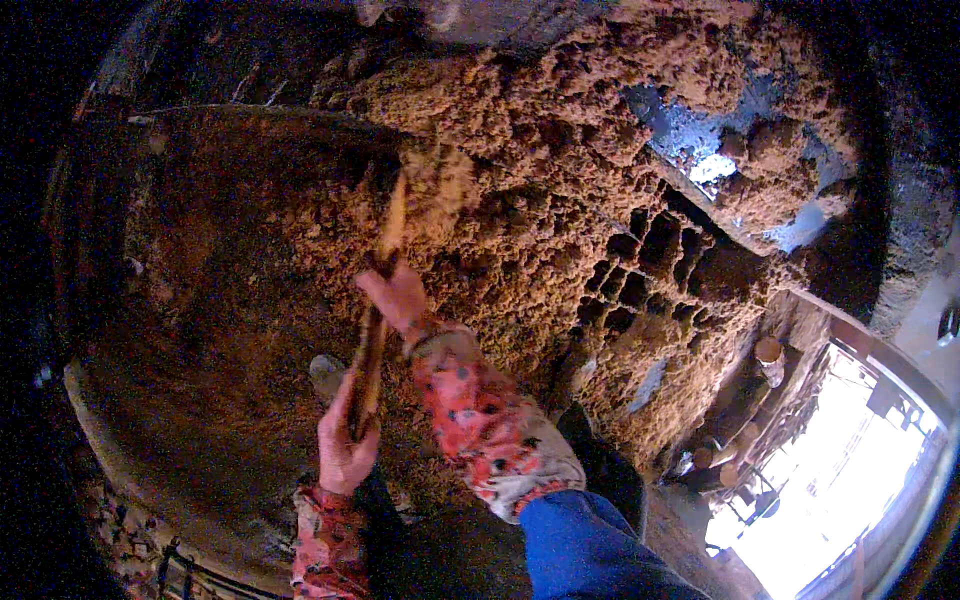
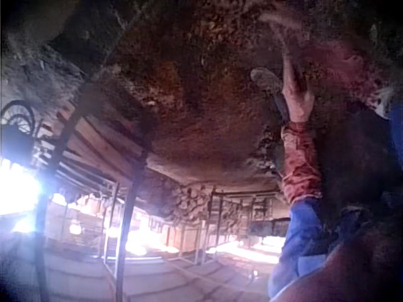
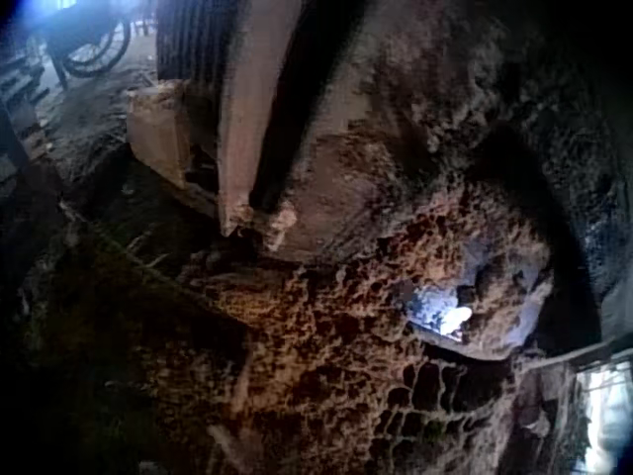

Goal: The person walks through a workshop and uses a wooden stick to scrape and move a large pile of sawdust and wood shavings on the floor. They repeatedly dig into the pile and push the material around.

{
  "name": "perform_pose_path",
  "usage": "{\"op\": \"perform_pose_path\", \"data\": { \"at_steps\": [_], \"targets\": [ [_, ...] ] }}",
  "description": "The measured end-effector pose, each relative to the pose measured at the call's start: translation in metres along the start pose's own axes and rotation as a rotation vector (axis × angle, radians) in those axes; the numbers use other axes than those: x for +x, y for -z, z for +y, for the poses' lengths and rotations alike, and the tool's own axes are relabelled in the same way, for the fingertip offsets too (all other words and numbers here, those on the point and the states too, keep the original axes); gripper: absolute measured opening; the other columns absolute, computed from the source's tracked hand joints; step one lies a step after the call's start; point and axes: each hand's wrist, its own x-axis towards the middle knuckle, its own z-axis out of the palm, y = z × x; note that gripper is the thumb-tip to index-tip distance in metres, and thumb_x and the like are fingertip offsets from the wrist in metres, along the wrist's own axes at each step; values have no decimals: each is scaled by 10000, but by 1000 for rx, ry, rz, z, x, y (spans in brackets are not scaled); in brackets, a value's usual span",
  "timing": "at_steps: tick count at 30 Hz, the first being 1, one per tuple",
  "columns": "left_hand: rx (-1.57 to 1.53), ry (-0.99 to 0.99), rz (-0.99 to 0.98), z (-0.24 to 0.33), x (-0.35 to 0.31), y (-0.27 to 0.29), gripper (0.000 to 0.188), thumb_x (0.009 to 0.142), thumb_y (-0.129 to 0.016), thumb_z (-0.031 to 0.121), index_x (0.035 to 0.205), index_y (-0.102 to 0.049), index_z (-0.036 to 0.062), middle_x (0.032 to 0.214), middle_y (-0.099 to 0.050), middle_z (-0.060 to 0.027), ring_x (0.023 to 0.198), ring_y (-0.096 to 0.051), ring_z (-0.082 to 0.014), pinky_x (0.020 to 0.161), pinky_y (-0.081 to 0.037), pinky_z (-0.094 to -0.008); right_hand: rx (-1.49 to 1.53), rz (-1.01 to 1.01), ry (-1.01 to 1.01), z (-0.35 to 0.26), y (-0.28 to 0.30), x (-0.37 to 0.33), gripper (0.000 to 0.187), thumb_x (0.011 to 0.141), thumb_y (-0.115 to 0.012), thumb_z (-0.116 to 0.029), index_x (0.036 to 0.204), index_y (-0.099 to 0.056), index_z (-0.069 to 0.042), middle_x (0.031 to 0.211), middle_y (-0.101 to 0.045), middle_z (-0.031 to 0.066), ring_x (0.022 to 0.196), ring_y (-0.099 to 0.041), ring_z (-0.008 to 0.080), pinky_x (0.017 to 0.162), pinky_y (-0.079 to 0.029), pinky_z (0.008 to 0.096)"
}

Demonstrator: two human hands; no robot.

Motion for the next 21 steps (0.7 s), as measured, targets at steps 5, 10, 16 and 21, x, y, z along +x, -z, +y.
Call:
{"op": "perform_pose_path", "data": {
  "at_steps": [5, 10, 16, 21],
  "targets": [
    [-97, -43, -169, 15, -8, -66, 664, 709, -453, -109, 1358, -349, -13, 1333, -444, -211, 1265, -409, -324, 1036, -325, -351, 158, 299, -32, 17, 75, -77, 422, 785, -664, -327, 1066, -530, -42, 982, -555, 69, 894, -522, 197, 773, -429, 344],
    [-129, -41, -306, 21, -16, -135, 728, 671, -468, -102, 1378, -321, -10, 1385, -388, -204, 1302, -361, -301, 1064, -282, -348, 239, 388, -27, 58, 160, -127, 369, 817, -638, -338, 1015, -579, -32, 945, -576, 48, 897, -532, 180, 777, -437, 354],
    [-155, -112, -408, 30, -13, -137, 723, 637, -439, -139, 1343, -372, 1, 1334, -429, -228, 1253, -403, -363, 1048, -325, -374, -619, 573, 179, 71, 177, -184, 312, 865, -581, -307, 1046, -568, -53, 918, -586, 31, 918, -529, 176, 768, -456, 363],
    [-4, 93, -209, 51, -67, -67, 708, 639, -429, -136, 1337, -376, -25, 1340, -427, -227, 1245, -414, -365, 1037, -329, -383, 61, 331, -139, 9, 69, -158, 326, 791, -656, -261, 1023, -576, -47, 766, -598, 40, 711, -567, 132, 654, -462, 279]
  ]
}}
